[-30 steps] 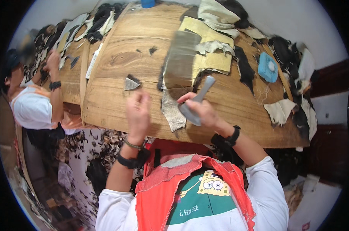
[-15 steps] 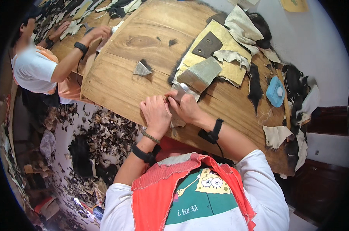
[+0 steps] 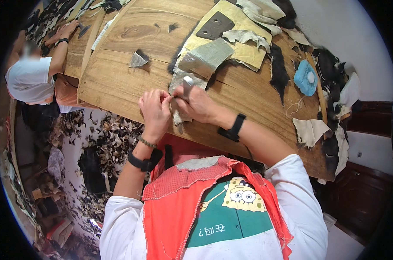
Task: Manually sewing leather pieces together and using a small knife to trim edges on a workshop table.
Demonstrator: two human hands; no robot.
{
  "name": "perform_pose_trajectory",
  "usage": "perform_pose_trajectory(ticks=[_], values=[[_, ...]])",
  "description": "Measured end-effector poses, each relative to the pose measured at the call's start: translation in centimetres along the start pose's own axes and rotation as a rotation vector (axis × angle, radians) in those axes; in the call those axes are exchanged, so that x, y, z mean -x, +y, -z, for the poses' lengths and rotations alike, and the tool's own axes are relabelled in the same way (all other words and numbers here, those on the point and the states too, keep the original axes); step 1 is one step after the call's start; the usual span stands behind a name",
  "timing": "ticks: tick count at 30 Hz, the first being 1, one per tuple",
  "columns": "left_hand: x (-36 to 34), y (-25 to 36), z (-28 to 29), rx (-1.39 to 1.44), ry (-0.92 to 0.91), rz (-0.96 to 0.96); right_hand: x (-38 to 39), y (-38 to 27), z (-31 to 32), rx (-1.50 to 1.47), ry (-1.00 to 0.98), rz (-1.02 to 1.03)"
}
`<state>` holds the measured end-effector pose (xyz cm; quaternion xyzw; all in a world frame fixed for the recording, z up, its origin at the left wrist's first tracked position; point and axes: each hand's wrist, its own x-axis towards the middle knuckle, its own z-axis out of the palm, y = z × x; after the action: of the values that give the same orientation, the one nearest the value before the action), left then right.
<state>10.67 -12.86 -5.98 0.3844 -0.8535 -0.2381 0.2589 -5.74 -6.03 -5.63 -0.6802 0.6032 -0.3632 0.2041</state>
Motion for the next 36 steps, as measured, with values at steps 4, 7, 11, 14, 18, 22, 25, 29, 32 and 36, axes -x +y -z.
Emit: perform_pose_trajectory(ticks=[4,7,11,14,18,22,25,29,32,36], values=[[3.2,1.4,2.1,0.160,0.078,0.003,3.7,0.6,2.2,-0.227,-0.203,0.027],[5.3,1.3,4.2,0.233,0.060,0.139,4.3,1.6,3.0,-0.202,-0.251,0.158],[4.9,0.2,6.3,0.306,-0.119,0.309,3.9,1.4,3.8,-0.431,-0.326,0.010],[3.3,-0.1,6.6,0.097,-0.091,0.209,4.4,-0.1,4.9,-0.477,-0.223,-0.094],[1.5,0.6,4.6,0.100,-0.098,-0.244,4.2,-1.7,5.2,-0.472,0.057,-0.328],[1.7,1.5,1.8,0.097,-0.236,-0.050,2.7,-1.8,3.1,-0.367,0.065,-0.164],[2.6,1.4,1.2,-0.055,-0.246,0.093,2.1,-1.2,1.8,-0.314,-0.001,-0.147],[3.0,1.0,1.2,-0.060,-0.170,0.054,2.2,-0.8,1.2,-0.268,-0.042,-0.159],[3.0,1.2,1.1,0.001,-0.119,0.014,2.2,-0.9,1.0,-0.251,-0.078,-0.205],[2.8,0.9,1.1,0.076,-0.096,-0.041,1.8,-0.9,0.7,-0.220,-0.085,-0.155]])
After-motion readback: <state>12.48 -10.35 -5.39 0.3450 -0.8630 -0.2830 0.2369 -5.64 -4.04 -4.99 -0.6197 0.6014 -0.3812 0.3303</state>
